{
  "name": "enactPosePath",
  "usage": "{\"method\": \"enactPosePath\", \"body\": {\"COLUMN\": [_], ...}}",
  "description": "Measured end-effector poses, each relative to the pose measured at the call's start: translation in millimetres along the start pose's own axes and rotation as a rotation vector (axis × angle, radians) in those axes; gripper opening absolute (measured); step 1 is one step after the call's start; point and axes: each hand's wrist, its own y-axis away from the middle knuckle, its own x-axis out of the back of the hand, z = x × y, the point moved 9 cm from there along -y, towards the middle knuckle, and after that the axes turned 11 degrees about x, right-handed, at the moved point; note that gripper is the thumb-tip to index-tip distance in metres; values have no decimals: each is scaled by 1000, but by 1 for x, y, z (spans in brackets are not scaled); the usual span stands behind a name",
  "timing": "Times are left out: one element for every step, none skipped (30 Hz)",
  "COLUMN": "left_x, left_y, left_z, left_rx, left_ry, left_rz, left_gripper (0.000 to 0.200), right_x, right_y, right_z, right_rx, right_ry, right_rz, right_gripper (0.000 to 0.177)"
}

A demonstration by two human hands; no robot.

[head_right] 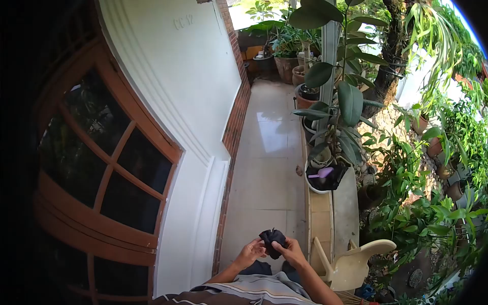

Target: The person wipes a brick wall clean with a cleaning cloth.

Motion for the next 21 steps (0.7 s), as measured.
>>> {"method": "enactPosePath", "body": {"left_x": [14, 30, 43, 59, 76, 90, 103, 117, 132, 145, 155, 166, 180, 192, 192, 191, 193, 197, 203, 215, 227], "left_y": [-12, -25, -36, -50, -66, -81, -96, -112, -136, -155, -166, -183, -205, -225, -229, -233, -242, -254, -266, -285, -302], "left_z": [1, -2, 1, 4, 7, 19, 33, 48, 69, 84, 93, 106, 110, 110, 142, 175, 202, 223, 237, 235, 234], "left_rx": [-14, -24, -32, -38, -46, -51, -55, -6, -22, -30, -20, -17, -11, 1, -8, -19, -40, -63, -88, -54, 1], "left_ry": [-28, -56, -82, -108, -101, -90, -74, -155, -73, 15, 108, 112, 162, 210, 153, 96, 13, -71, -154, -123, -33], "left_rz": [42, 82, 120, 156, 171, 186, 198, 166, 121, 80, 42, -21, -63, -104, -121, -138, -129, -118, -107, -109, -125], "left_gripper": [47, 41, 36, 30, 29, 28, 26, 24, 25, 26, 28, 36, 39, 42, 47, 53, 53, 53, 53, 46, 45], "right_x": [-1, -4, -6, -6, -10, -17, -14, -9, -9, -9, -14, -19, -24, -33, -36, -39, -41, -38, -36, -34, -29], "right_y": [-17, -34, -54, -76, -96, -121, -144, -167, -200, -223, -237, -258, -285, -305, -321, -338, -353, -368, -384, -398, -413], "right_z": [3, 9, 16, 28, 37, 25, 30, 41, 33, 27, 21, 14, 4, -16, -34, -51, -60, -63, -66, -71, -76], "right_rx": [-7, -69, -87, -106, -128, -79, -41, -10, 44, 55, 32, 21, 23, 63, 79, 95, 107, 119, 138, 153, 171], "right_ry": [52, 56, 92, 130, 166, 227, 246, 266, 296, 225, 219, 206, 190, 216, 238, 259, 276, 290, 271, 253, 238], "right_rz": [-18, -48, -58, -65, -71, -77, -39, 2, 37, 150, 150, 152, 154, 157, 184, 208, 231, 223, 260, 297, 333], "right_gripper": [25, 23, 23, 23, 23, 26, 26, 27, 28, 29, 29, 29, 29, 29, 28, 28, 28, 27, 26, 26, 25]}}
